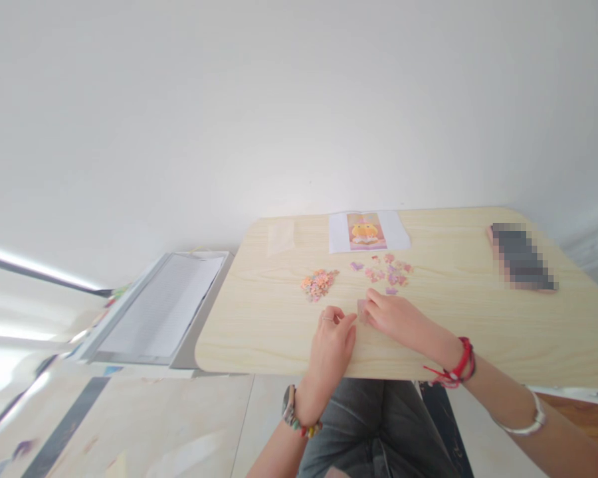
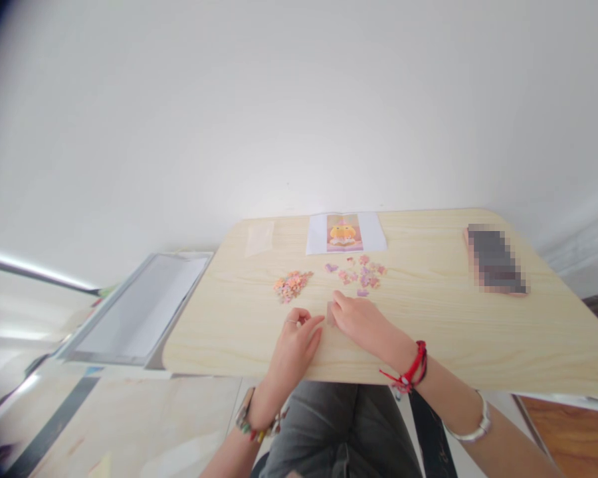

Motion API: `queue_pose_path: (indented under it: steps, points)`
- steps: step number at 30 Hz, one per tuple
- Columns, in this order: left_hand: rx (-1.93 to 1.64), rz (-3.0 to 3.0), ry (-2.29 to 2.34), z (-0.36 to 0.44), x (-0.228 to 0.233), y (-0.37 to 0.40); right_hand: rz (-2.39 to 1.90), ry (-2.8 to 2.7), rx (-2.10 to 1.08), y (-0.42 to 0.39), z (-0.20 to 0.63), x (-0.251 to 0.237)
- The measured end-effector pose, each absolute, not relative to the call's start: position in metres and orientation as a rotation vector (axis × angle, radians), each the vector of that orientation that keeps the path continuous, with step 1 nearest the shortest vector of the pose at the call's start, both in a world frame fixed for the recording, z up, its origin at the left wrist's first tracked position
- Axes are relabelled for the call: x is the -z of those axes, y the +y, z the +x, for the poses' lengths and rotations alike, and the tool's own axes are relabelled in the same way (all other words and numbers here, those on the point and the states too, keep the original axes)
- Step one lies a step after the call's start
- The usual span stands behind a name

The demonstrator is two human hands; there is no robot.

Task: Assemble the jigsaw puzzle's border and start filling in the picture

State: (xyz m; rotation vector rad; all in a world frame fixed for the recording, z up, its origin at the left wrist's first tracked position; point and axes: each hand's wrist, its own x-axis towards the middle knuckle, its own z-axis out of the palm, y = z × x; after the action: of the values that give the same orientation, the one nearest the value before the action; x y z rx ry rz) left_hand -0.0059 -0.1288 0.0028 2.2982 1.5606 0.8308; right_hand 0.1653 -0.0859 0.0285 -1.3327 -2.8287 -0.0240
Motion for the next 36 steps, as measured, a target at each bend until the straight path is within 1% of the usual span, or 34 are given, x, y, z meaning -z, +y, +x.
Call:
queue_pose_path:
  steps: [8, 15, 20, 28, 31, 36]
  points:
    - [-0.75, 2.311, 1.571, 0.0, -0.005, -0.131, -1.332, -2.855, -0.009, -0.085, 0.163, -0.026]
    - [-0.706, 2.319, 1.575, 0.001, -0.007, -0.131, -1.261, -2.796, 0.059, -0.09, 0.165, -0.025]
    - [-0.702, 2.329, 1.586, 0.001, -0.006, -0.132, -1.212, -2.715, 0.051, -0.096, 0.169, -0.02]
    - [-0.66, 2.35, 1.603, 0.001, -0.006, -0.132, -1.225, -2.597, -0.056, -0.109, 0.17, -0.003]
    - [-0.667, 2.357, 1.599, 0.0, -0.006, -0.131, -1.228, -2.571, -0.108, -0.11, 0.175, -0.005]
    - [-0.784, 2.368, 1.592, -0.003, -0.007, -0.127, -1.301, -2.322, -0.196, -0.104, 0.21, -0.012]
